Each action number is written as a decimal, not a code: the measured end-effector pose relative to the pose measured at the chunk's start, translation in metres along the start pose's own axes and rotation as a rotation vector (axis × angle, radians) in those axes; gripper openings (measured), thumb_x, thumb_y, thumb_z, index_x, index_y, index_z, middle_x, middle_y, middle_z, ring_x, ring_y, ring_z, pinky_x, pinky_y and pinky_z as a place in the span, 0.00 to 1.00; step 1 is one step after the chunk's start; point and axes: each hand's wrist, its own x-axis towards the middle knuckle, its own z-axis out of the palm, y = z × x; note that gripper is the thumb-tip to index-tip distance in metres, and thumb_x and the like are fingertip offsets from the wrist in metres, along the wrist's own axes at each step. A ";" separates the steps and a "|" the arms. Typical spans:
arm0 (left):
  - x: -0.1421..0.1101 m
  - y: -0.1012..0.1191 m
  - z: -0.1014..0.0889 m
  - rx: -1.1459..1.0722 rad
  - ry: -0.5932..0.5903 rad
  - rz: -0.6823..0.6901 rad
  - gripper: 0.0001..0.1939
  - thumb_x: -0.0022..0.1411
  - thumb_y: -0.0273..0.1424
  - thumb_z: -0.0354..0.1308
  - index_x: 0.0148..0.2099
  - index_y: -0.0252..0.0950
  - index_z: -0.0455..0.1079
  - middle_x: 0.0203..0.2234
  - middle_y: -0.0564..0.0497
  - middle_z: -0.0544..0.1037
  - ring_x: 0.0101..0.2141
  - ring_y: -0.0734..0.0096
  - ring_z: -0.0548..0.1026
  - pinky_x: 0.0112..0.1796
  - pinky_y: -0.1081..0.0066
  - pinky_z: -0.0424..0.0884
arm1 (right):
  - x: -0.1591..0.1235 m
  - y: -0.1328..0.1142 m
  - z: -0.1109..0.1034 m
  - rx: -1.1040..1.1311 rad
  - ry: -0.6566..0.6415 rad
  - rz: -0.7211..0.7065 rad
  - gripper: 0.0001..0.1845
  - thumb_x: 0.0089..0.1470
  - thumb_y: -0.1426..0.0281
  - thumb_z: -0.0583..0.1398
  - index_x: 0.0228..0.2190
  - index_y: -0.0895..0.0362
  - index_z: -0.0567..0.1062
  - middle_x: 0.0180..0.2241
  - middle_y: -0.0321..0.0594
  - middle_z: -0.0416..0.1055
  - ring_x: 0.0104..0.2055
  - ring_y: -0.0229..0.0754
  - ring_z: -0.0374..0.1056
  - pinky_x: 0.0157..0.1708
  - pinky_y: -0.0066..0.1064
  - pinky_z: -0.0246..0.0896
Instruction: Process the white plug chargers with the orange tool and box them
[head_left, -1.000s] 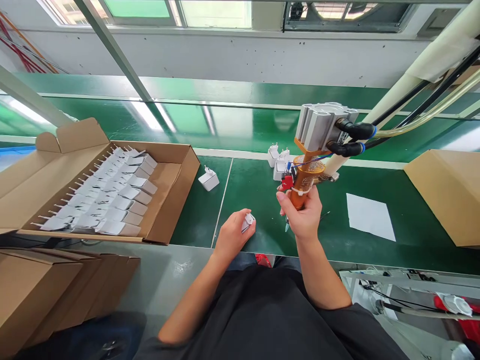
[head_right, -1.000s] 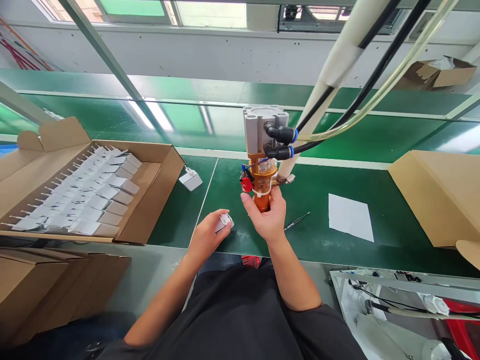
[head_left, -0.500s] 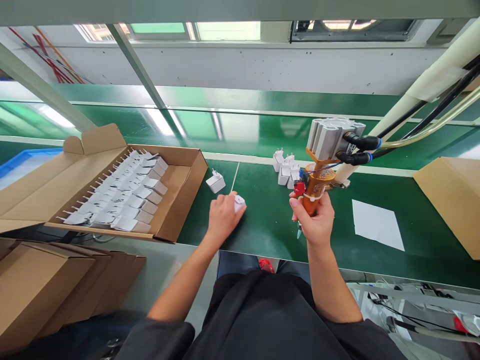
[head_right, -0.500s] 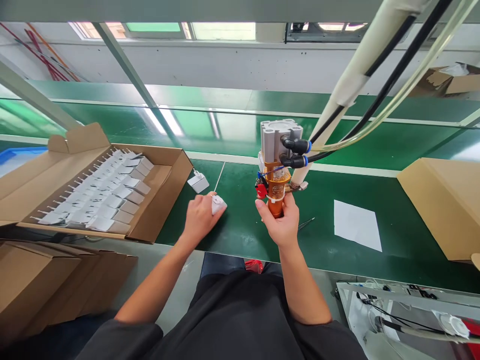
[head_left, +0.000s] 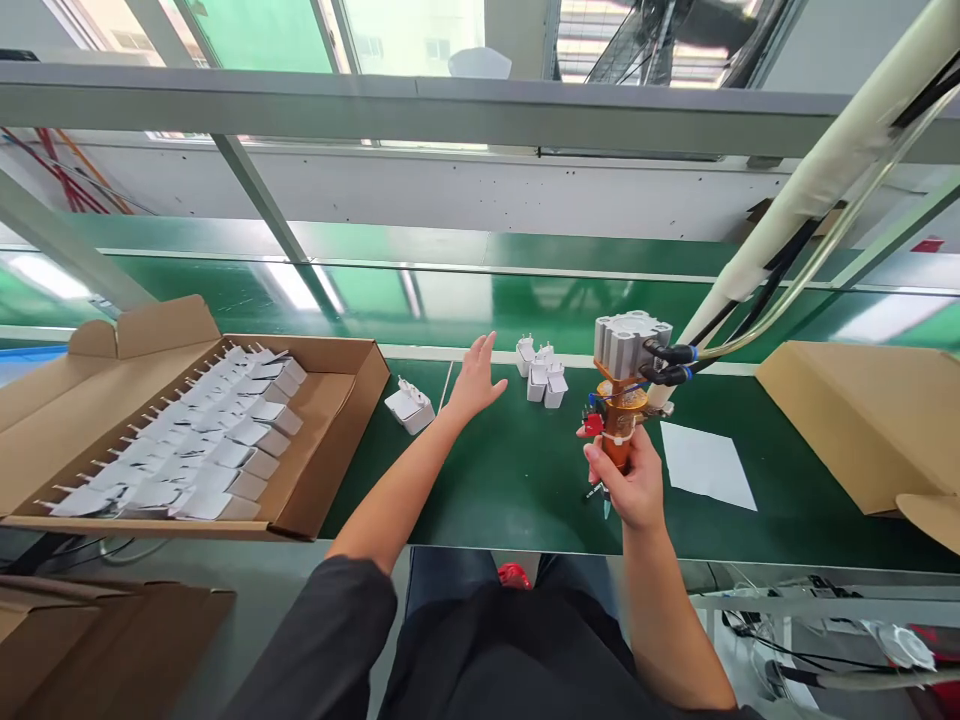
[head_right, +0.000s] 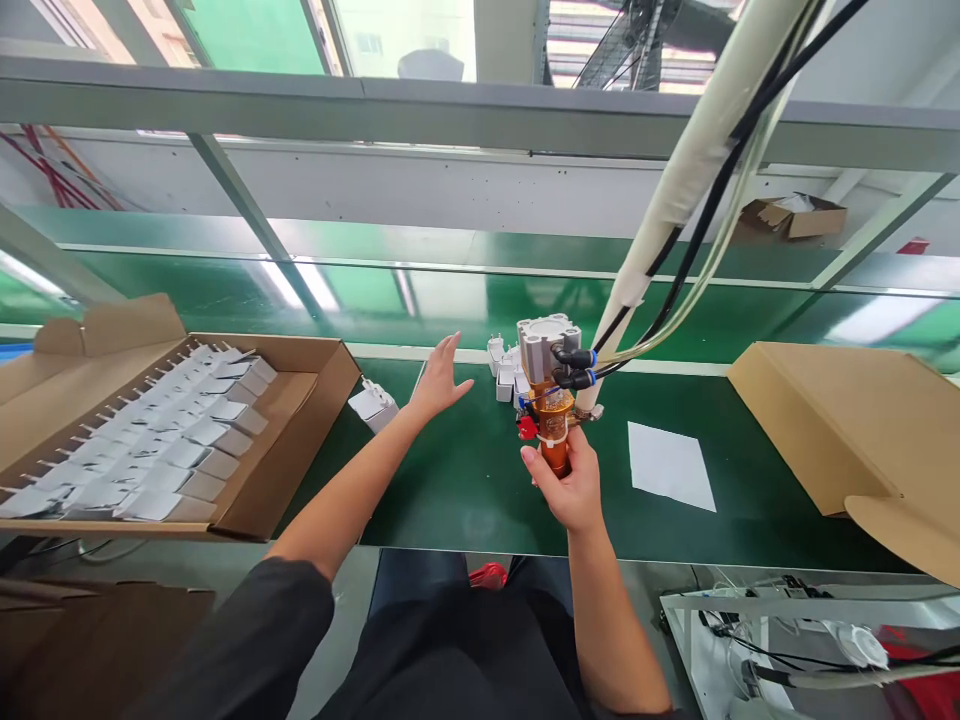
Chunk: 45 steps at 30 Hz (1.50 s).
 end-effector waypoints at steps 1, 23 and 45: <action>0.020 0.004 0.009 -0.069 -0.068 -0.034 0.50 0.54 0.28 0.64 0.74 0.34 0.43 0.70 0.33 0.52 0.69 0.45 0.49 0.66 0.49 0.51 | -0.001 -0.001 0.001 -0.007 -0.002 -0.004 0.11 0.54 0.63 0.66 0.34 0.54 0.71 0.20 0.28 0.65 0.16 0.33 0.62 0.15 0.25 0.60; -0.152 0.017 -0.074 -0.442 -0.516 -0.014 0.37 0.53 0.26 0.65 0.65 0.44 0.64 0.61 0.44 0.70 0.59 0.58 0.71 0.54 0.62 0.73 | -0.001 -0.007 0.017 0.031 -0.019 -0.001 0.14 0.53 0.62 0.68 0.34 0.54 0.69 0.22 0.31 0.69 0.17 0.33 0.59 0.16 0.27 0.55; -0.211 0.042 0.004 -0.230 0.151 -0.174 0.19 0.62 0.42 0.62 0.50 0.36 0.73 0.46 0.40 0.80 0.47 0.55 0.79 0.47 0.60 0.76 | 0.009 -0.019 0.080 0.124 -0.044 -0.050 0.17 0.54 0.60 0.66 0.39 0.53 0.67 0.23 0.29 0.69 0.18 0.34 0.60 0.18 0.28 0.59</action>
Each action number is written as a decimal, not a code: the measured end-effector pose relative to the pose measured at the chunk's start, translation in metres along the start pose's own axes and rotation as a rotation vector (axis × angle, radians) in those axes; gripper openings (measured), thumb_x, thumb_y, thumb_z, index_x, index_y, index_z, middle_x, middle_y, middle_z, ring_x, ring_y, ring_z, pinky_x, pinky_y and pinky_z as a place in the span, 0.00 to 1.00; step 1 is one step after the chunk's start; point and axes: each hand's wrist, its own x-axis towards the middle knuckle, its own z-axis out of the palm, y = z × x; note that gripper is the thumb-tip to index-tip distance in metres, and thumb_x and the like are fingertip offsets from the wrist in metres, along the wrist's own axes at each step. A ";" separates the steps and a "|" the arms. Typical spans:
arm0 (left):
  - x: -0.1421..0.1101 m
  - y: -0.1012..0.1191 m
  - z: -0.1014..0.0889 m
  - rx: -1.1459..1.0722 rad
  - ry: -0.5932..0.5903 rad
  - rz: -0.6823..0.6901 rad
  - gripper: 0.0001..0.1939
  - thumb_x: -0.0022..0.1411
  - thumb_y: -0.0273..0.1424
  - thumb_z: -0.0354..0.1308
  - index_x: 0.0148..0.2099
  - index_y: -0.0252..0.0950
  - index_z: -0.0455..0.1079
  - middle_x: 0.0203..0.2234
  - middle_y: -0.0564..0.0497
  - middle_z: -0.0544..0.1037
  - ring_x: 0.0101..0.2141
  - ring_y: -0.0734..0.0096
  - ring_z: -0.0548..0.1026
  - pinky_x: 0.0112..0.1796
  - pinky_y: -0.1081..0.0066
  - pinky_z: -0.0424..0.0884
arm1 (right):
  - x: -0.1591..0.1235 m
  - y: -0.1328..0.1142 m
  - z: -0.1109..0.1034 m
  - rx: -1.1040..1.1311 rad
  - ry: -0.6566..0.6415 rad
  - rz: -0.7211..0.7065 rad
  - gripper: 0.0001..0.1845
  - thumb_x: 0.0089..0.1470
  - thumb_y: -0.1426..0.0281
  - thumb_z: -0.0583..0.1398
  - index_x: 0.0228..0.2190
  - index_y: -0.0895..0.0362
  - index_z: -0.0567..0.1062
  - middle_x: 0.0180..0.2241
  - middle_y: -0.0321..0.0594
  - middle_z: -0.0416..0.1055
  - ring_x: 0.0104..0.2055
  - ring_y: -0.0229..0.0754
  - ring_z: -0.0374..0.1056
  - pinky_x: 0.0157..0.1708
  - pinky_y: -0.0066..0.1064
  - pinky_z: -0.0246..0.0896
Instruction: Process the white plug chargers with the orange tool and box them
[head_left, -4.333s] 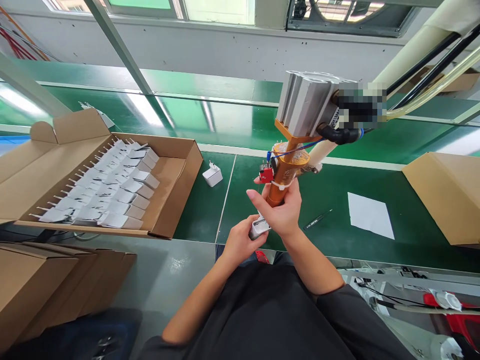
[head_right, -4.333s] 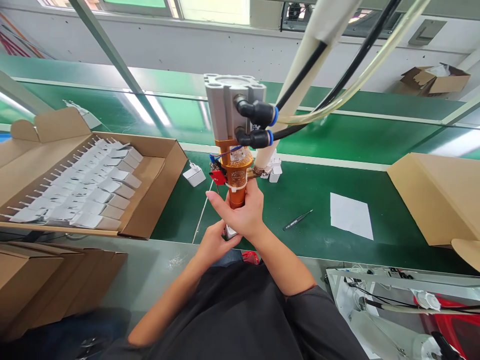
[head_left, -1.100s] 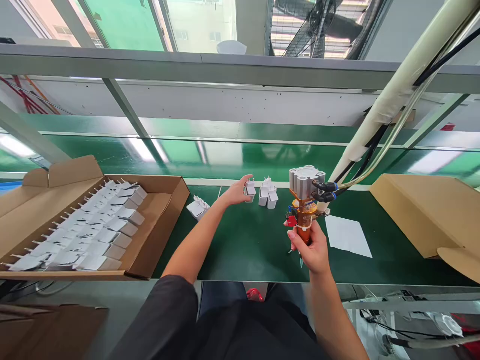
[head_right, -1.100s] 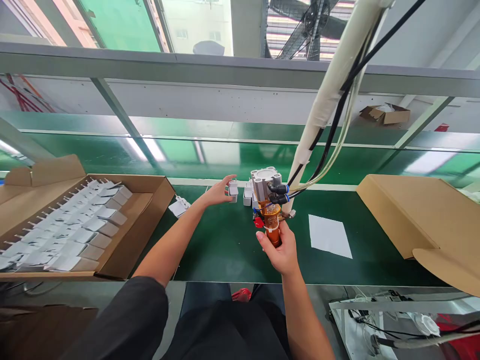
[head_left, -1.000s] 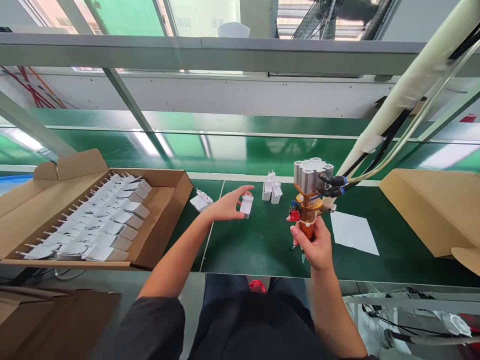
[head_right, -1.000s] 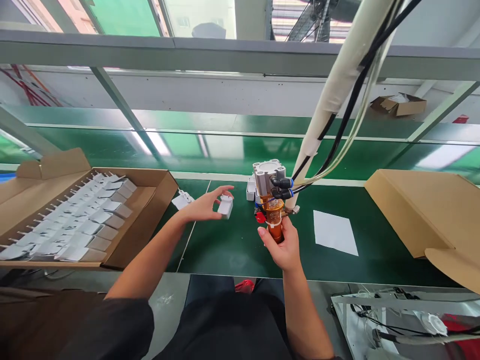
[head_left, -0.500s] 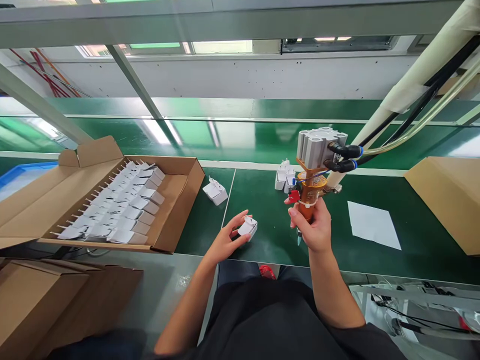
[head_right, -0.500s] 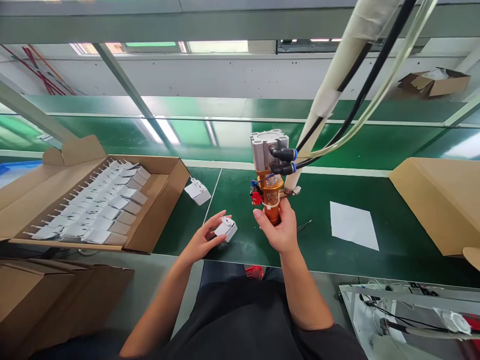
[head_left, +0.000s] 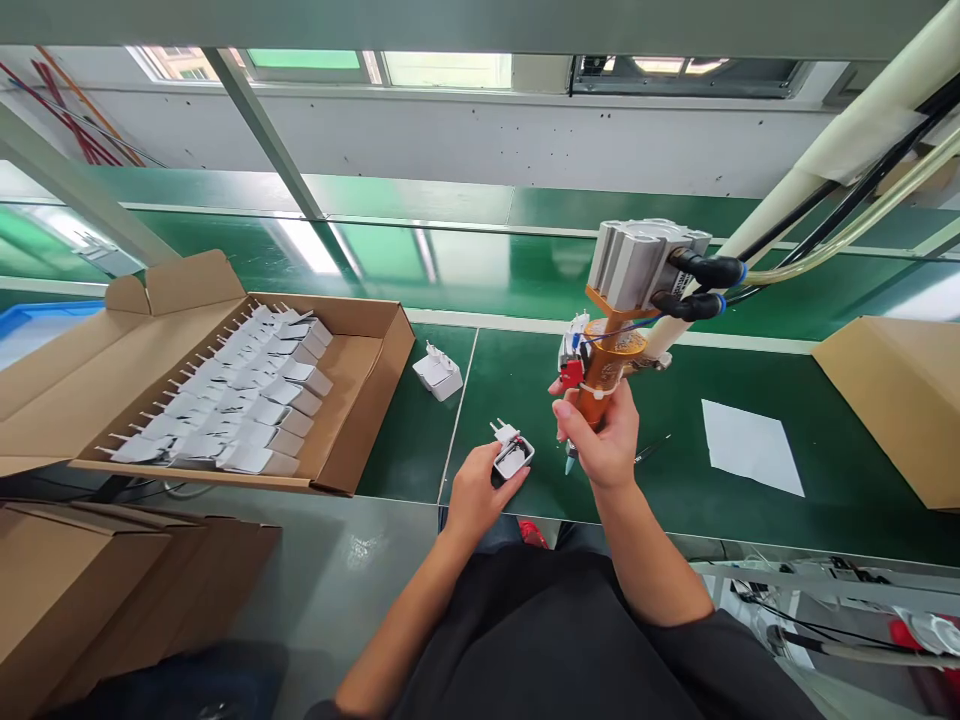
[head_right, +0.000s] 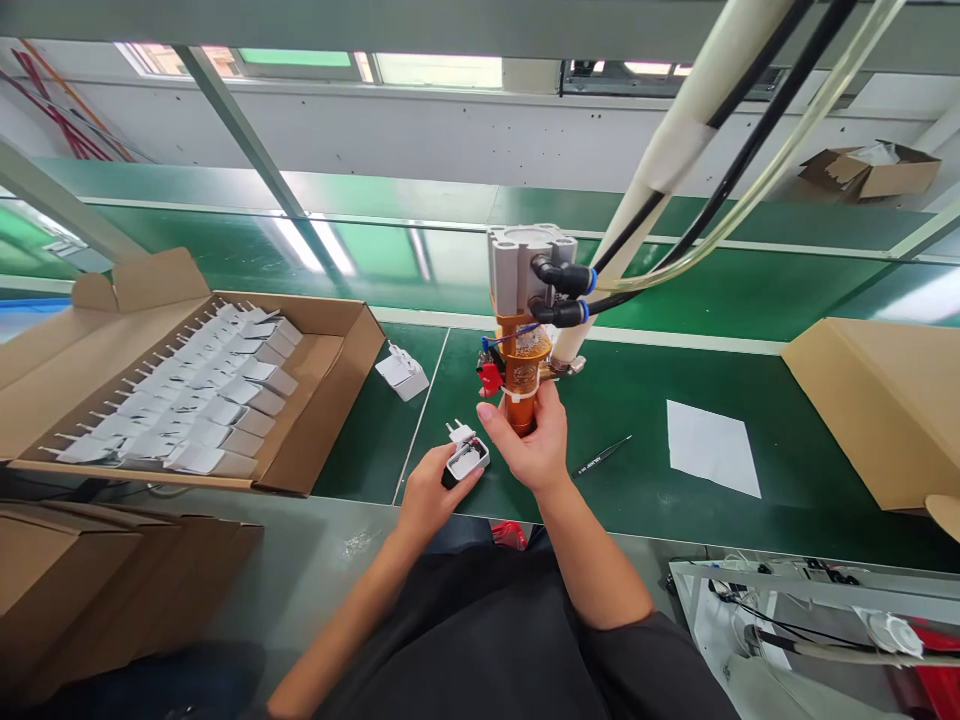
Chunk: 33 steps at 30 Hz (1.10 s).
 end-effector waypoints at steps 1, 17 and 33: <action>-0.001 0.002 0.001 0.013 -0.026 -0.004 0.18 0.63 0.41 0.61 0.51 0.36 0.73 0.42 0.43 0.81 0.43 0.57 0.80 0.45 0.61 0.77 | 0.001 0.000 0.006 -0.006 0.003 0.006 0.18 0.53 0.59 0.67 0.39 0.52 0.67 0.22 0.28 0.67 0.18 0.34 0.60 0.18 0.28 0.59; 0.008 0.032 -0.035 -0.108 -0.179 -0.035 0.15 0.55 0.36 0.62 0.46 0.37 0.75 0.30 0.51 0.80 0.30 0.66 0.77 0.32 0.71 0.73 | -0.003 -0.011 0.043 -0.153 0.054 -0.041 0.12 0.52 0.63 0.65 0.33 0.53 0.67 0.20 0.27 0.62 0.19 0.33 0.59 0.22 0.29 0.60; 0.002 0.032 -0.030 -0.108 -0.200 -0.024 0.14 0.56 0.35 0.62 0.45 0.36 0.74 0.31 0.50 0.80 0.29 0.67 0.76 0.32 0.71 0.72 | -0.004 -0.014 0.042 -0.047 -0.022 -0.071 0.18 0.51 0.63 0.68 0.36 0.51 0.64 0.22 0.27 0.66 0.18 0.33 0.59 0.21 0.29 0.60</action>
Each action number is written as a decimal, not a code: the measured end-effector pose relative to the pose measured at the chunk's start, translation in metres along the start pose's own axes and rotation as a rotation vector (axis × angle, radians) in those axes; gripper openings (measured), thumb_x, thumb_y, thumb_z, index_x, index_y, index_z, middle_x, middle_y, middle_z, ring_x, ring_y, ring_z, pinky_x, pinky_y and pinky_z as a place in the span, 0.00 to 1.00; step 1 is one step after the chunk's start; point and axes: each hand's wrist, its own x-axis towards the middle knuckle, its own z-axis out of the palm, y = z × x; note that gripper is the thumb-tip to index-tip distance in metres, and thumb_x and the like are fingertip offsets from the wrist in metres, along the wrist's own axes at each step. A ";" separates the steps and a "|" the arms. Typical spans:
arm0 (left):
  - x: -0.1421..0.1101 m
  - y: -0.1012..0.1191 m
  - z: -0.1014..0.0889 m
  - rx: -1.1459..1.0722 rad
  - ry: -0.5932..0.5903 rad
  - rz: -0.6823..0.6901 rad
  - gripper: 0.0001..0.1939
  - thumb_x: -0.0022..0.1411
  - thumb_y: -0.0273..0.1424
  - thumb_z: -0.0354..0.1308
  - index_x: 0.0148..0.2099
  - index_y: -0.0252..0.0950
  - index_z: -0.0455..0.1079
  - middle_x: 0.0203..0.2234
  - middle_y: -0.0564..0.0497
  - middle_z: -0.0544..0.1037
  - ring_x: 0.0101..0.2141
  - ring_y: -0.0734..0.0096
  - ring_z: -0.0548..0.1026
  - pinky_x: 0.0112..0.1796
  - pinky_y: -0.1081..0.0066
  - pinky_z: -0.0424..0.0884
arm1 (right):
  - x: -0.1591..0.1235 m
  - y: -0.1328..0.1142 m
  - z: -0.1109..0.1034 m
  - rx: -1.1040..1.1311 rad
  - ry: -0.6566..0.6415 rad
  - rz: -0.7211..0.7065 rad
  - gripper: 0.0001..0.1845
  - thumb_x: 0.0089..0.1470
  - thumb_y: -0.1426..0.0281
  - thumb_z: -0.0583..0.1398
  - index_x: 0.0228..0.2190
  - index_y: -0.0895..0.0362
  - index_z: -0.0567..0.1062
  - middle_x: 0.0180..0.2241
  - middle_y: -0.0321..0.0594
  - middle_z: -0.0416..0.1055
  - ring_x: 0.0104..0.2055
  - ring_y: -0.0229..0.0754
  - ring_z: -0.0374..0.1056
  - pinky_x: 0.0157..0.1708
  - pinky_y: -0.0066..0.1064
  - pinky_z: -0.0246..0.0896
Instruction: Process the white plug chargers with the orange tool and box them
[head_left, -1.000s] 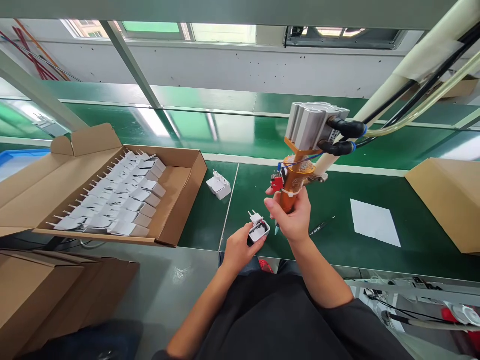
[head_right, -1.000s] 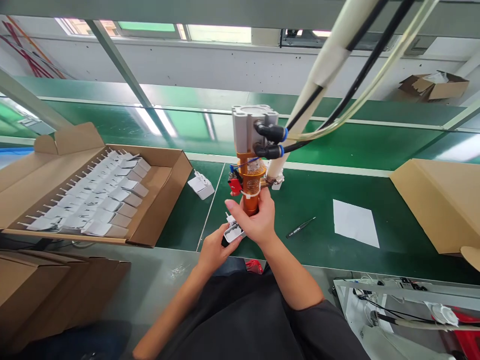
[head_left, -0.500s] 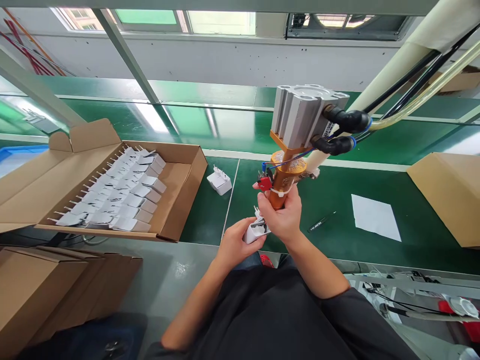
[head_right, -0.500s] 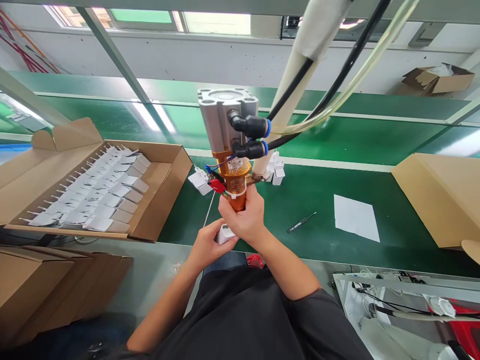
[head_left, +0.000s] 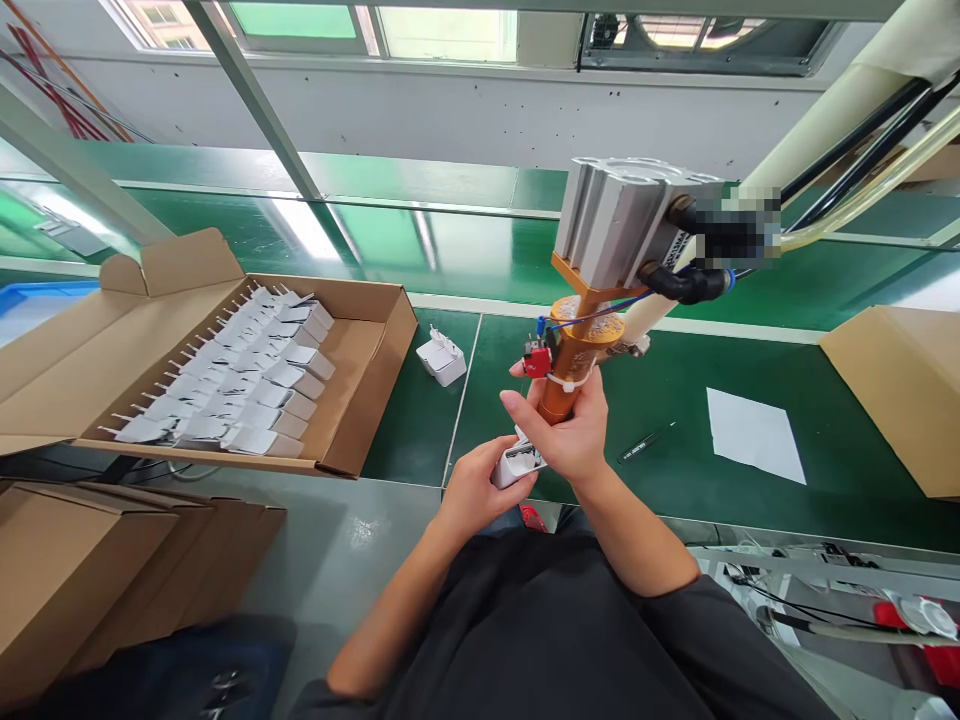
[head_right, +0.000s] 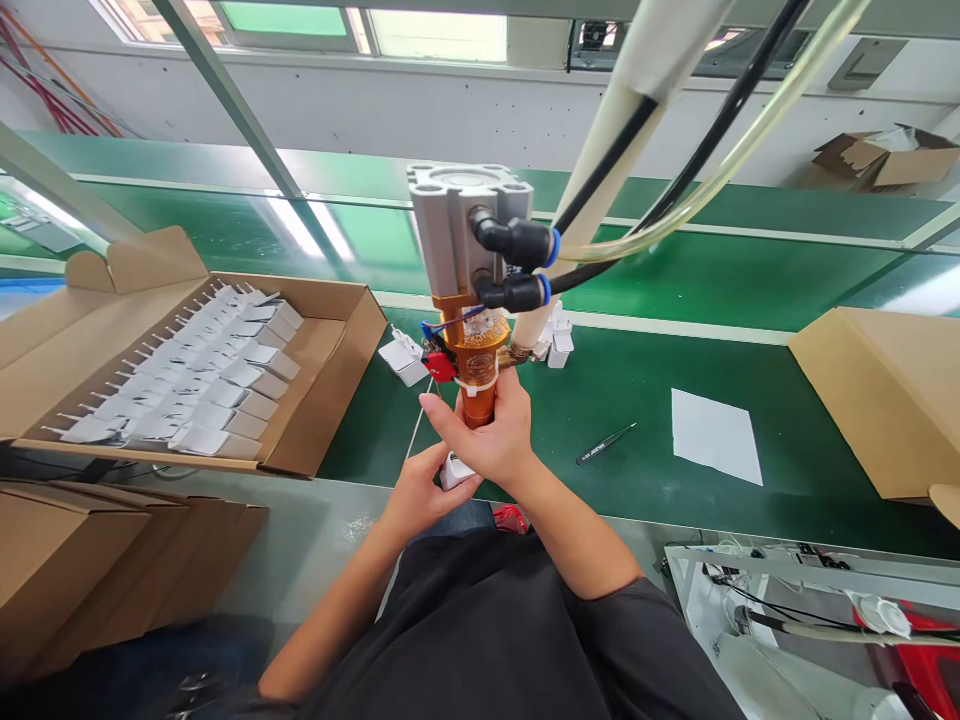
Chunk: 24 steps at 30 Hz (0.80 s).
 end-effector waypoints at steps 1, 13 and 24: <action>-0.001 -0.001 0.003 0.007 0.008 -0.008 0.14 0.56 0.35 0.62 0.45 0.36 0.74 0.30 0.51 0.80 0.28 0.67 0.76 0.31 0.71 0.71 | 0.000 -0.001 0.001 0.005 -0.003 -0.002 0.18 0.51 0.62 0.68 0.36 0.51 0.64 0.23 0.28 0.67 0.18 0.32 0.58 0.21 0.29 0.60; 0.000 0.005 0.047 -0.214 0.258 -0.057 0.18 0.49 0.34 0.66 0.43 0.36 0.71 0.35 0.49 0.82 0.34 0.63 0.80 0.36 0.68 0.76 | -0.003 -0.006 0.012 0.061 0.021 -0.019 0.14 0.51 0.70 0.66 0.34 0.52 0.65 0.23 0.27 0.67 0.18 0.31 0.58 0.21 0.28 0.59; -0.002 0.003 0.051 -0.197 0.250 -0.105 0.17 0.52 0.37 0.66 0.43 0.37 0.70 0.33 0.50 0.81 0.33 0.63 0.79 0.36 0.68 0.75 | -0.001 -0.004 0.004 0.092 -0.043 -0.035 0.19 0.53 0.62 0.67 0.38 0.51 0.63 0.27 0.30 0.68 0.20 0.33 0.60 0.20 0.28 0.59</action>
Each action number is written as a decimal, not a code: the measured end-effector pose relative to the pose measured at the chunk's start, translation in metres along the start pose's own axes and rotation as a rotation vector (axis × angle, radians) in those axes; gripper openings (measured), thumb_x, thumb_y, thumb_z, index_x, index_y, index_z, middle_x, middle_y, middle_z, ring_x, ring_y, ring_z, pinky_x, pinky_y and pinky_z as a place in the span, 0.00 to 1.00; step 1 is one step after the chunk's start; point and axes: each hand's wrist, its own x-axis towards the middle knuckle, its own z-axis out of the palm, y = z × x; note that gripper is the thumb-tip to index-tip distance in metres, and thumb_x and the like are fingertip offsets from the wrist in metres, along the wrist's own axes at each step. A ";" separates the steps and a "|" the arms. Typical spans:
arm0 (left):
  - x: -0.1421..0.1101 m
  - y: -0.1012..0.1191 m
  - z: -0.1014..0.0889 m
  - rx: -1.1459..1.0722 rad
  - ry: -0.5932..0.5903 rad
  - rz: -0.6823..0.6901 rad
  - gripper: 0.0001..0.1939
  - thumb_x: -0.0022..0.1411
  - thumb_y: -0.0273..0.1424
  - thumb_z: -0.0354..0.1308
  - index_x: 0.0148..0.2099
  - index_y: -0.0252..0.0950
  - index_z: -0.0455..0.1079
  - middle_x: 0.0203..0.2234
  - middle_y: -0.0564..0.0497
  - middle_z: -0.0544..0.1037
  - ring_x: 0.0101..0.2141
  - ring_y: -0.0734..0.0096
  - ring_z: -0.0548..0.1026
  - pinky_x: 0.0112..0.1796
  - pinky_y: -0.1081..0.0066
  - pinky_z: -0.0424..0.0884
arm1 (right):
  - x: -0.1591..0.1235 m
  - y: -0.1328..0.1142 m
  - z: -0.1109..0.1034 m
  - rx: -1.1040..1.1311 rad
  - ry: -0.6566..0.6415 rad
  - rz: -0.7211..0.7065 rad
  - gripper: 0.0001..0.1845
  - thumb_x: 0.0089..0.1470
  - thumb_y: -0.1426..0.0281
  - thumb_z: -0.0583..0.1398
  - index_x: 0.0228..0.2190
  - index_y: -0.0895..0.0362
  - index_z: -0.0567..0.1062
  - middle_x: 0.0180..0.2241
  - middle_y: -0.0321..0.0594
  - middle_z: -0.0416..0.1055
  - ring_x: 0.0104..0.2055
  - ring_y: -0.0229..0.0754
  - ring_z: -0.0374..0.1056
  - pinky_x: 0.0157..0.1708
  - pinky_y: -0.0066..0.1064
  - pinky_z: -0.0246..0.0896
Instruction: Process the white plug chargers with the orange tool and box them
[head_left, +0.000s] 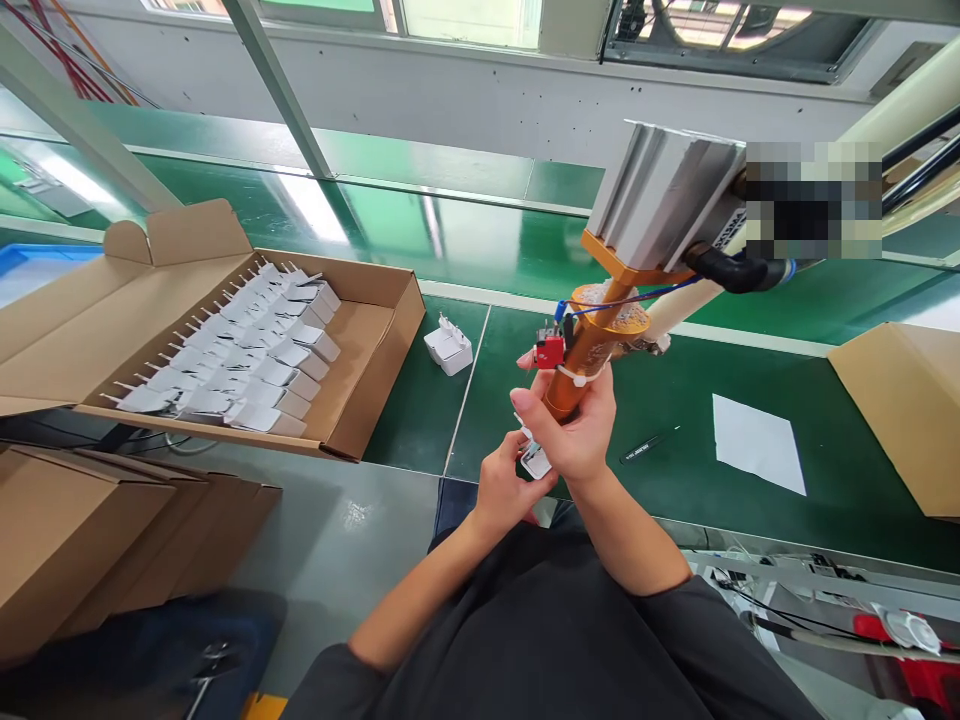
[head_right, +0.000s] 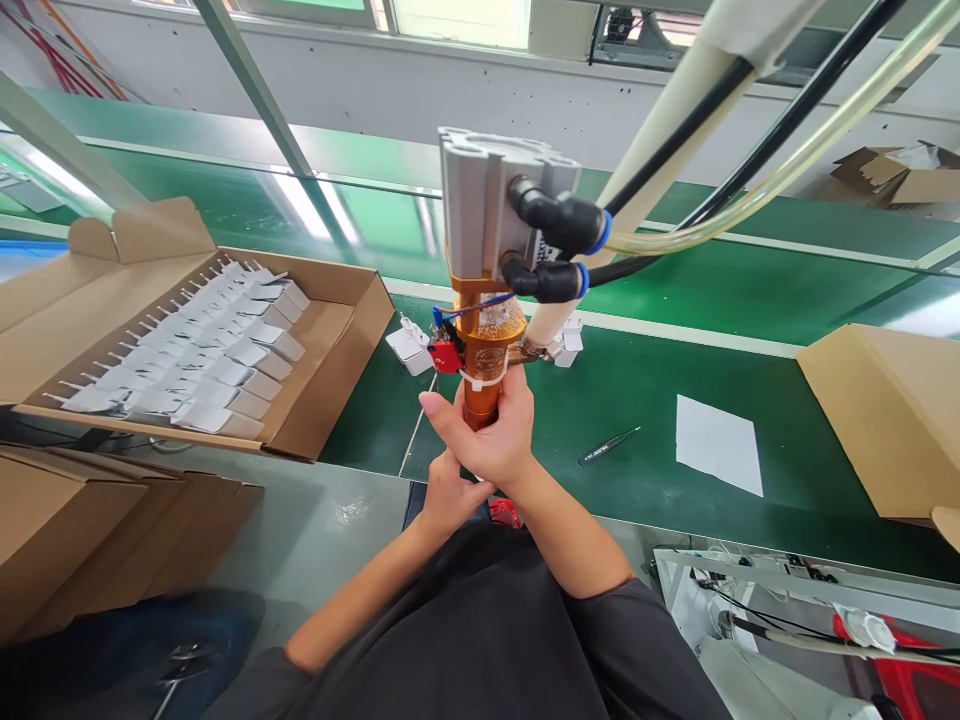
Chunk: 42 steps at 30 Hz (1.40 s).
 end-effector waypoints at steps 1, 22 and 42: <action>0.002 0.001 -0.003 0.024 -0.017 -0.016 0.16 0.52 0.37 0.65 0.43 0.37 0.71 0.33 0.50 0.81 0.33 0.63 0.79 0.36 0.68 0.74 | 0.000 0.001 -0.002 0.030 -0.024 -0.001 0.19 0.54 0.60 0.66 0.38 0.51 0.63 0.27 0.30 0.68 0.20 0.33 0.60 0.19 0.28 0.58; 0.055 -0.013 -0.038 -0.142 -0.305 -0.148 0.20 0.59 0.36 0.56 0.53 0.36 0.68 0.39 0.48 0.82 0.39 0.65 0.79 0.43 0.67 0.75 | -0.002 0.008 -0.037 -0.065 0.175 0.061 0.16 0.51 0.68 0.68 0.35 0.53 0.65 0.23 0.26 0.67 0.17 0.30 0.60 0.17 0.26 0.58; 0.033 -0.018 -0.056 0.690 -0.347 0.302 0.19 0.70 0.41 0.55 0.59 0.39 0.66 0.39 0.46 0.79 0.38 0.61 0.77 0.36 0.69 0.72 | -0.007 0.013 -0.050 -0.100 0.169 0.124 0.17 0.51 0.64 0.68 0.35 0.54 0.66 0.25 0.29 0.70 0.18 0.31 0.58 0.18 0.27 0.56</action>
